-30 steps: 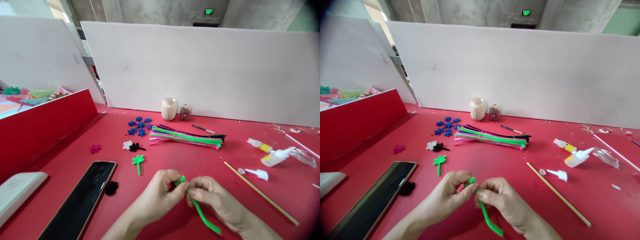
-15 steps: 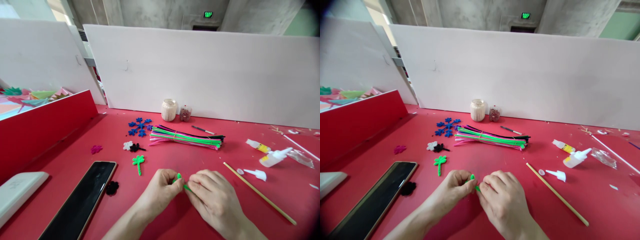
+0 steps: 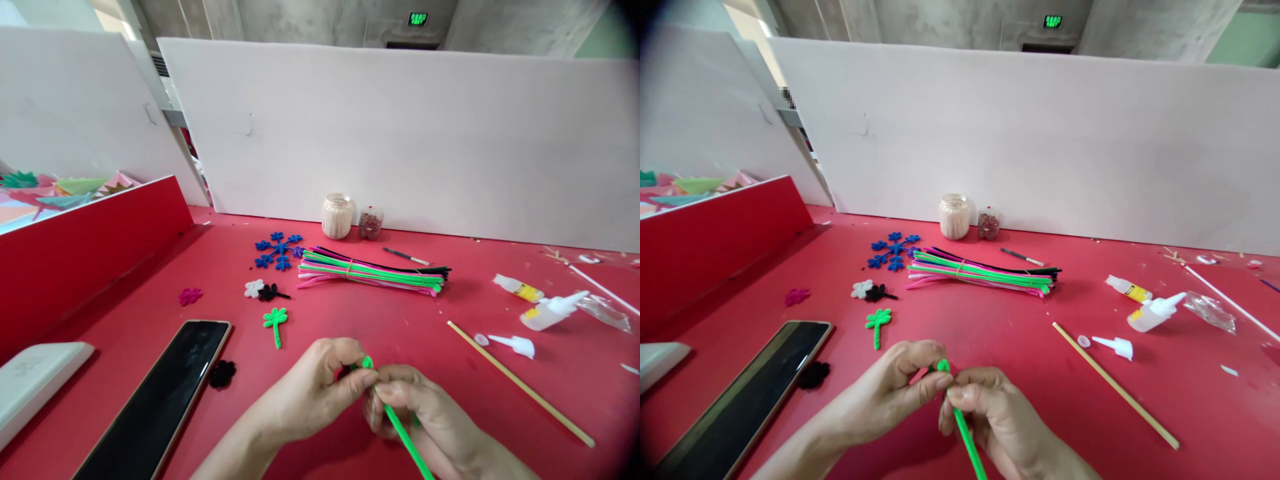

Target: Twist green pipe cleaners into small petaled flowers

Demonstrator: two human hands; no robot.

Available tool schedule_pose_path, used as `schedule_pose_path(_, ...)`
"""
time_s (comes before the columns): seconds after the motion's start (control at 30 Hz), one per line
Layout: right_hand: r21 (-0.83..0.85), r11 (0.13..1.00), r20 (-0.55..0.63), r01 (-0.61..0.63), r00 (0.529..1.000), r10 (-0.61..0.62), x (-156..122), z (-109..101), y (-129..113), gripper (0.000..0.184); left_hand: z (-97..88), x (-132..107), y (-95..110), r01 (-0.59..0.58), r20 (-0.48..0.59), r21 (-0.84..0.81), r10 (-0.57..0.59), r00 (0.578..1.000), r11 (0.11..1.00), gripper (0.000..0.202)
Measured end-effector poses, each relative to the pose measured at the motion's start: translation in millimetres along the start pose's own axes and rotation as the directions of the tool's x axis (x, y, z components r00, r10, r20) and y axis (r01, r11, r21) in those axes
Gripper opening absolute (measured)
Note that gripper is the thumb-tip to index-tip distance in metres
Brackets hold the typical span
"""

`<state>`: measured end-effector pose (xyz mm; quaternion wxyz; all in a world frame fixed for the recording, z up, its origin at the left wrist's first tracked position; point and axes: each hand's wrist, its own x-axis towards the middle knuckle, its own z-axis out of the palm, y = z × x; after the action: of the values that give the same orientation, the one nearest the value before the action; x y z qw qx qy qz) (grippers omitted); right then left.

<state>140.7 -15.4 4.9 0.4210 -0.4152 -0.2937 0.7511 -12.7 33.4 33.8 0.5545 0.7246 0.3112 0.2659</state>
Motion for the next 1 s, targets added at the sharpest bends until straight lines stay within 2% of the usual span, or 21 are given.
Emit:
schedule_pose_path(0.07,-0.010,0.999,-0.030,0.044,0.999,-0.044,1,1,0,0.013,1.1,3,-5,0.056,-0.014,-0.105,-0.058,0.998,0.993,0.027)
schedule_pose_path(0.13,-0.131,0.978,-0.058,0.161,0.984,-0.169,2,1,-1,0.015,5.2,5,-11,0.103,-0.076,-0.272,-0.129,0.989,0.957,0.028)
schedule_pose_path(0.2,-0.254,0.929,-0.046,0.268,0.956,-0.289,3,1,-3,0.017,11.9,6,-16,0.120,-0.123,-0.423,-0.188,0.974,0.898,0.039)
schedule_pose_path(0.27,-0.340,0.884,-0.035,0.320,0.936,-0.352,3,1,-3,0.019,19.4,6,-20,0.125,-0.179,-0.522,-0.252,0.951,0.843,0.043)
schedule_pose_path(0.3,-0.372,0.868,-0.036,0.330,0.929,-0.368,4,1,-2,0.019,22.6,5,-21,0.110,-0.221,-0.551,-0.272,0.936,0.827,0.041)
schedule_pose_path(0.43,-0.473,0.809,-0.021,0.350,0.913,-0.408,7,2,1,0.020,28.1,5,-20,0.053,-0.276,-0.566,-0.250,0.928,0.822,0.020)
schedule_pose_path(0.53,-0.544,0.748,0.045,0.380,0.903,-0.427,6,4,0,0.022,25.3,5,-20,0.039,-0.303,-0.535,-0.235,0.923,0.844,0.018)
schedule_pose_path(0.6,-0.580,0.712,0.061,0.395,0.893,-0.446,4,4,-3,0.022,22.6,5,-21,0.035,-0.303,-0.541,-0.233,0.924,0.841,0.020)
schedule_pose_path(0.67,-0.594,0.701,0.015,0.395,0.877,-0.481,2,2,-6,0.021,20.7,5,-22,0.049,-0.284,-0.559,-0.247,0.926,0.828,0.020)
schedule_pose_path(0.77,-0.578,0.721,-0.065,0.382,0.859,-0.508,1,-3,-9,0.021,20.2,5,-23,0.118,-0.192,-0.564,-0.268,0.944,0.818,0.023)
schedule_pose_path(0.9,-0.613,0.680,-0.015,0.401,0.855,-0.518,5,-7,-9,0.017,22.4,4,-21,0.175,-0.082,-0.543,-0.260,0.962,0.821,0.027)
schedule_pose_path(1.0,-0.641,0.658,-0.064,0.394,0.828,-0.558,8,-9,-7,0.017,24.8,4,-19,0.202,-0.036,-0.564,-0.268,0.963,0.801,0.026)
